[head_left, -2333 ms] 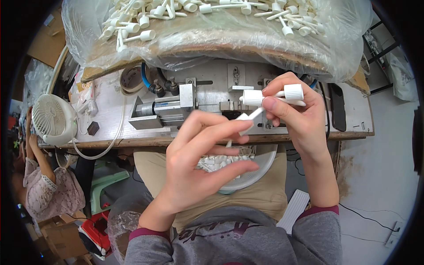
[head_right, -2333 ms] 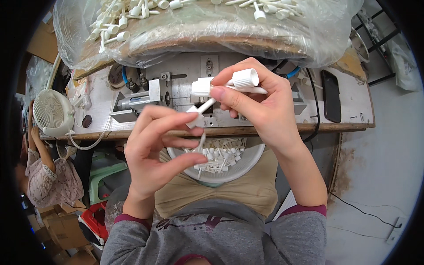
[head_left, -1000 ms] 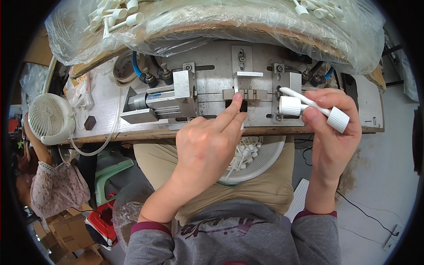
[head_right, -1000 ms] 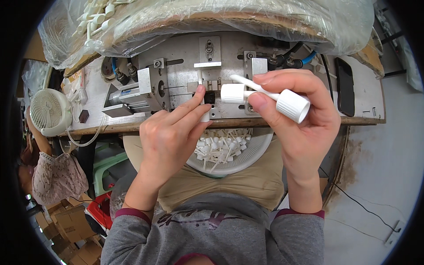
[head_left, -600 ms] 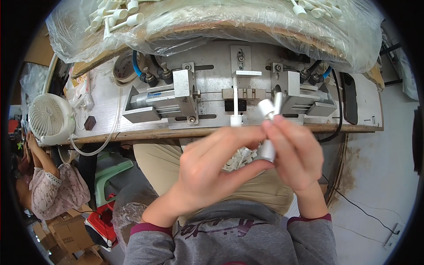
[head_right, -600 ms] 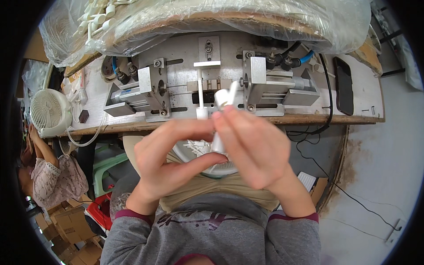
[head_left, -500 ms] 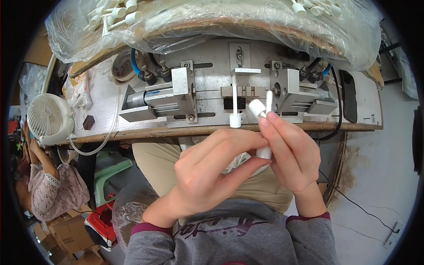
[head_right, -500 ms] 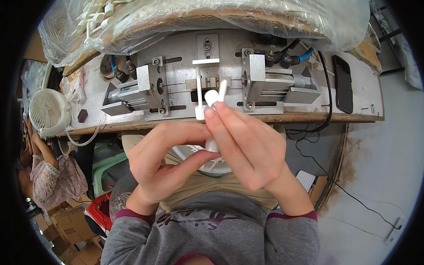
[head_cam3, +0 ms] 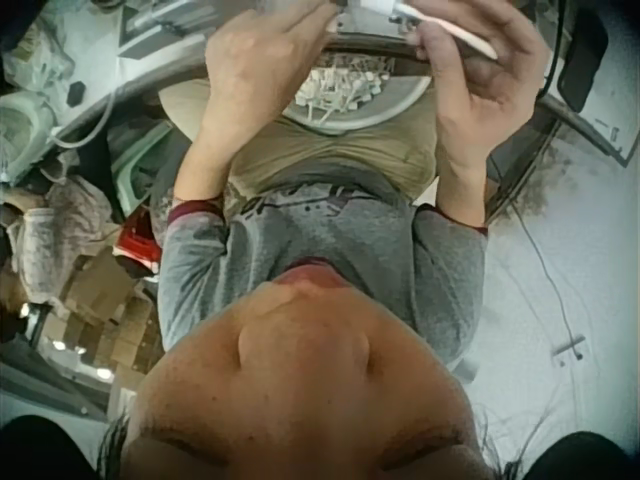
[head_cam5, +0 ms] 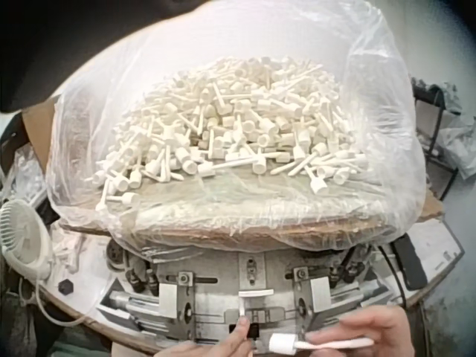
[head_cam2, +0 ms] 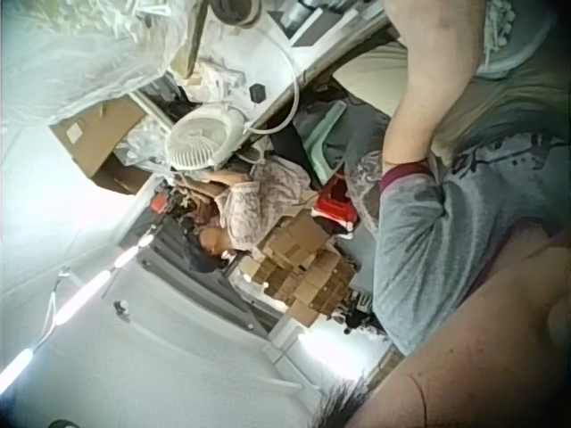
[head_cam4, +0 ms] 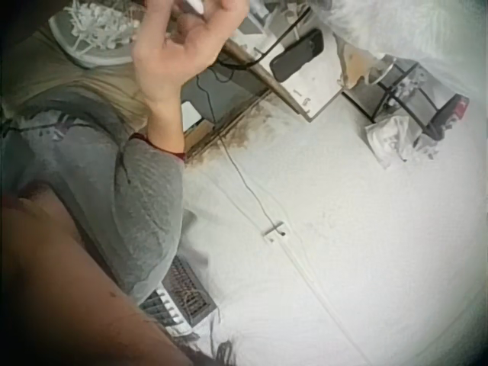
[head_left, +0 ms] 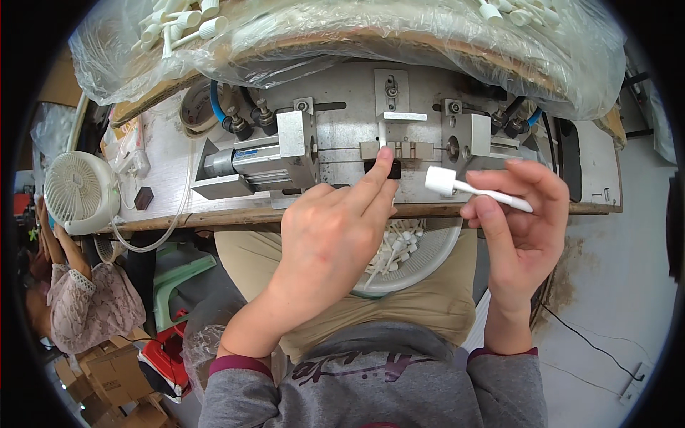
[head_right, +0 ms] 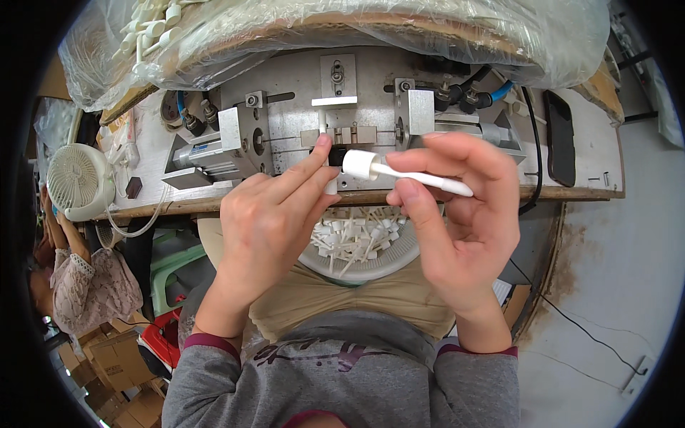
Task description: Assembling plastic pump sprayer components using a specialized assembly machine.
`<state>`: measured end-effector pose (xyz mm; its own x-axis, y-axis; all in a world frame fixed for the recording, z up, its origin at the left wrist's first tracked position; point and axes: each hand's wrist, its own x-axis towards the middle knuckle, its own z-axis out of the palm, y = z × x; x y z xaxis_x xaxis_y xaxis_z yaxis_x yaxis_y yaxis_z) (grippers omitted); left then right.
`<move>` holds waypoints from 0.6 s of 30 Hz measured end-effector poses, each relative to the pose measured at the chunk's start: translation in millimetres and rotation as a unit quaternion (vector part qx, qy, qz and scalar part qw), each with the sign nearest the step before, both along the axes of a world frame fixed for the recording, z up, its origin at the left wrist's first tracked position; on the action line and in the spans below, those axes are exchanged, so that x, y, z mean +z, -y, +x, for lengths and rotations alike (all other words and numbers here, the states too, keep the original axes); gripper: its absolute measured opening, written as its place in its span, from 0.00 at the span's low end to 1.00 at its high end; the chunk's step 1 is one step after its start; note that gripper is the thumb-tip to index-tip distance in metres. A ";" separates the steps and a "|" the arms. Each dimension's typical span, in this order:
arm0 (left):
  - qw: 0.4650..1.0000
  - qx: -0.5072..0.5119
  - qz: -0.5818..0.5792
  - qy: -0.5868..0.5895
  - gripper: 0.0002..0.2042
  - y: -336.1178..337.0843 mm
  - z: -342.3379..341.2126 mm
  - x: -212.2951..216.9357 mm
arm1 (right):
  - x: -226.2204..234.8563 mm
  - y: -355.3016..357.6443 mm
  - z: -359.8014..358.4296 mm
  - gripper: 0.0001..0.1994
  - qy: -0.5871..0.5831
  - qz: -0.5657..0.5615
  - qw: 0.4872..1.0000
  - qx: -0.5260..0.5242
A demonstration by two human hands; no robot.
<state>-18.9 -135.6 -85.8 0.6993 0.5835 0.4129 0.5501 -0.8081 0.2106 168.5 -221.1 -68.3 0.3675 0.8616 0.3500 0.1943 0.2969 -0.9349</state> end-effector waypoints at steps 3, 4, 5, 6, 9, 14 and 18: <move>1.000 0.005 -0.011 -0.020 0.14 0.1 0.2 1.8 | 9.0 0.0 1.3 0.30 -0.103 -0.051 0.993 0.019; 1.000 0.004 -0.013 -0.022 0.14 -1.1 1.3 4.2 | 10.1 -0.7 2.9 0.30 -0.127 -0.057 0.990 0.025; 1.000 0.003 -0.015 -0.023 0.14 -1.9 2.0 6.2 | 11.0 -0.7 4.9 0.31 -0.150 -0.063 0.986 0.031; 1.000 -0.001 -0.020 -0.016 0.13 -1.8 1.4 5.7 | 12.2 -0.5 5.9 0.32 -0.174 -0.069 0.982 0.038; 0.998 -0.013 -0.057 0.014 0.15 -3.9 -1.8 7.6 | 22.5 -6.1 5.4 0.32 -0.205 -0.108 0.972 0.032; 0.943 -0.124 -0.164 0.261 0.22 11.7 -1.5 33.8 | 32.7 -25.0 -7.6 0.30 -0.252 -0.143 0.951 0.105; 0.956 -0.084 -0.129 0.249 0.21 9.3 -13.0 42.2 | 43.6 -66.0 -9.2 0.25 -0.108 -0.082 0.981 0.135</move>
